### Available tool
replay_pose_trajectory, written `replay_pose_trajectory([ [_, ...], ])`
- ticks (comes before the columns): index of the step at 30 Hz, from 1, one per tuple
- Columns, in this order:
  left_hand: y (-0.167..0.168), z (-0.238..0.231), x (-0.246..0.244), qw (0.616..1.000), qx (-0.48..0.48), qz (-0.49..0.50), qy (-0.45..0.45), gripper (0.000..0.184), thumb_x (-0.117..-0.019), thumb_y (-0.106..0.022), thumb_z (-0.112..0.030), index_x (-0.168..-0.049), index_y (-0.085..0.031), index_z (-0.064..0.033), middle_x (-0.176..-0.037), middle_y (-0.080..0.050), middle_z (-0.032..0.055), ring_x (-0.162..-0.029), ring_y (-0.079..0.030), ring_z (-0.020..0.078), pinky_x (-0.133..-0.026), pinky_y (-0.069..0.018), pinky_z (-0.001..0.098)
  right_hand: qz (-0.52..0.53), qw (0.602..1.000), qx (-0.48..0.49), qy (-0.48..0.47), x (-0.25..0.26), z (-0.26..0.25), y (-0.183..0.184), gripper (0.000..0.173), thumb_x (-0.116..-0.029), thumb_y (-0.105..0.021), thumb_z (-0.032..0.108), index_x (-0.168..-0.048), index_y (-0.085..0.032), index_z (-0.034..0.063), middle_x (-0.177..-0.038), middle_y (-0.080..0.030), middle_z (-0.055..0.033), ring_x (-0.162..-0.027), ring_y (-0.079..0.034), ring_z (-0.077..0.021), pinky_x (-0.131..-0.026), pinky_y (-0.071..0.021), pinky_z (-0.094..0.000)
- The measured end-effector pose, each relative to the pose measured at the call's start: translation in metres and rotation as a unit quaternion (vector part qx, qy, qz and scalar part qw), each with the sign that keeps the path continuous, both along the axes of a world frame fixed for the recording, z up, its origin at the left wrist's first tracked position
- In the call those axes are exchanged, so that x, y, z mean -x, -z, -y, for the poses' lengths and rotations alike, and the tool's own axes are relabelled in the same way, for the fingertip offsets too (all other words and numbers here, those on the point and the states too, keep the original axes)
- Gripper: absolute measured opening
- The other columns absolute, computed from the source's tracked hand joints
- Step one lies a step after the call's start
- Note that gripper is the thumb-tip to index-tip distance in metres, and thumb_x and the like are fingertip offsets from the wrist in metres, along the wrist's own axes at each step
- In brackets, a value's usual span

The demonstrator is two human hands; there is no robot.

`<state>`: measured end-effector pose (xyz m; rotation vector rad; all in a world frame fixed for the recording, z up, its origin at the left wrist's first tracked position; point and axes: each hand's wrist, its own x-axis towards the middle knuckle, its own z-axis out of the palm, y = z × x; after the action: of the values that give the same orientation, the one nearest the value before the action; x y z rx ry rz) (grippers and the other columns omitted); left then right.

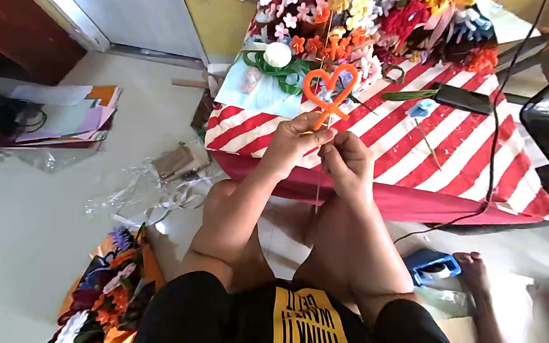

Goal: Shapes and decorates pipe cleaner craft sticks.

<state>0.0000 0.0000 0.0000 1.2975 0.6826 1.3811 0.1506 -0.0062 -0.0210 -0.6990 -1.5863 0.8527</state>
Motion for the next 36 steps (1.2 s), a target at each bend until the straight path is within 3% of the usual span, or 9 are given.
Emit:
replay_pose_trajectory([
  [3,-0.007,-0.002,0.005,0.999,-0.007,-0.033,-0.01,0.027,-0.0932,-0.064,-0.009,-0.119,-0.067,-0.0033,-0.108,-0.069,0.0021,-0.087,-0.066,0.0046,-0.076,-0.0568,0.0216,0.019,0.999,-0.026,0.016,0.003,-0.001,0.003,0.007,-0.0975,-0.054,0.004,-0.101,-0.059,0.0008,-0.073,-0.058,0.0037,-0.055,-0.051,0.0019,-0.051,-0.0473,-0.0163],
  [4,-0.008,-0.004,0.005,1.0,-0.016,-0.015,-0.015,0.028,-0.0939,-0.061,-0.009,-0.121,-0.065,-0.0042,-0.112,-0.069,0.0007,-0.091,-0.066,0.0043,-0.081,-0.0564,0.0221,0.025,0.999,-0.034,0.019,0.004,-0.002,0.004,0.006,-0.0968,-0.054,0.003,-0.1,-0.058,0.0004,-0.073,-0.058,0.0034,-0.055,-0.05,0.0023,-0.051,-0.0467,-0.0156],
  [6,-0.007,-0.009,0.005,0.998,-0.03,0.054,-0.031,0.022,-0.095,-0.06,-0.006,-0.116,-0.067,-0.0066,-0.113,-0.072,-0.0018,-0.098,-0.068,0.0054,-0.09,-0.0567,0.0259,0.044,0.997,-0.052,0.022,0.007,-0.002,0.005,0.005,-0.0958,-0.054,0.003,-0.097,-0.058,-0.0005,-0.073,-0.057,0.0014,-0.056,-0.05,0.0018,-0.052,-0.0463,-0.0149],
  [10,-0.007,-0.013,0.003,0.99,-0.062,0.075,-0.101,0.013,-0.0918,-0.064,0.003,-0.093,-0.071,-0.0084,-0.086,-0.073,-0.0053,-0.082,-0.069,0.0026,-0.08,-0.0589,0.0242,0.08,0.993,-0.076,0.035,0.012,-0.002,0.009,0.007,-0.0951,-0.054,0.004,-0.096,-0.057,-0.0024,-0.073,-0.056,-0.0016,-0.057,-0.052,-0.0005,-0.054,-0.0478,-0.016],
  [17,-0.003,-0.014,0.003,0.99,-0.065,0.098,-0.078,0.015,-0.0919,-0.064,0.005,-0.093,-0.07,-0.0088,-0.086,-0.073,-0.0054,-0.082,-0.069,0.0022,-0.081,-0.0588,0.0241,0.102,0.99,-0.086,0.044,0.015,-0.005,0.011,0.008,-0.0964,-0.051,0.005,-0.096,-0.056,-0.0018,-0.072,-0.054,-0.0019,-0.056,-0.049,-0.001,-0.053,-0.0445,-0.0158],
  [22,0.003,-0.015,0.003,0.984,-0.078,0.14,-0.078,0.018,-0.0916,-0.061,0.004,-0.092,-0.071,-0.0108,-0.087,-0.072,-0.0049,-0.081,-0.067,0.002,-0.076,-0.0567,0.0217,0.065,0.994,-0.093,-0.001,0.019,-0.003,0.012,0.019,-0.1013,-0.055,0.008,-0.111,-0.06,-0.0066,-0.081,-0.061,-0.004,-0.064,-0.056,-0.0018,-0.06,-0.0515,-0.018],
  [26,0.005,-0.01,0.0,0.987,-0.076,0.12,-0.07,0.017,-0.0939,-0.057,0.002,-0.095,-0.069,-0.0101,-0.086,-0.069,-0.0034,-0.074,-0.064,0.0009,-0.068,-0.0546,0.0168,0.06,0.993,-0.097,0.008,0.02,-0.004,0.013,0.017,-0.1008,-0.057,0.009,-0.107,-0.063,-0.0057,-0.08,-0.06,-0.0038,-0.064,-0.054,-0.0019,-0.06,-0.0496,-0.0172],
  [29,0.006,-0.013,-0.003,0.986,-0.066,0.143,-0.05,0.017,-0.0942,-0.059,0.003,-0.095,-0.069,-0.0108,-0.088,-0.072,-0.0046,-0.08,-0.068,0.0025,-0.075,-0.0581,0.0223,0.067,0.993,-0.096,0.023,0.019,-0.005,0.012,0.016,-0.101,-0.056,0.009,-0.102,-0.063,-0.0052,-0.084,-0.058,-0.0058,-0.067,-0.054,-0.0039,-0.061,-0.0495,-0.0181],
  [36,0.007,-0.017,-0.002,0.992,-0.067,0.104,-0.024,0.017,-0.0948,-0.059,0.001,-0.104,-0.071,-0.0071,-0.095,-0.073,-0.003,-0.087,-0.068,0.0041,-0.082,-0.0577,0.0233,0.061,0.994,-0.083,0.021,0.014,-0.007,0.016,0.017,-0.1013,-0.053,0.006,-0.093,-0.064,-0.0044,-0.072,-0.059,-0.002,-0.058,-0.052,-0.0001,-0.054,-0.0476,-0.0155],
])
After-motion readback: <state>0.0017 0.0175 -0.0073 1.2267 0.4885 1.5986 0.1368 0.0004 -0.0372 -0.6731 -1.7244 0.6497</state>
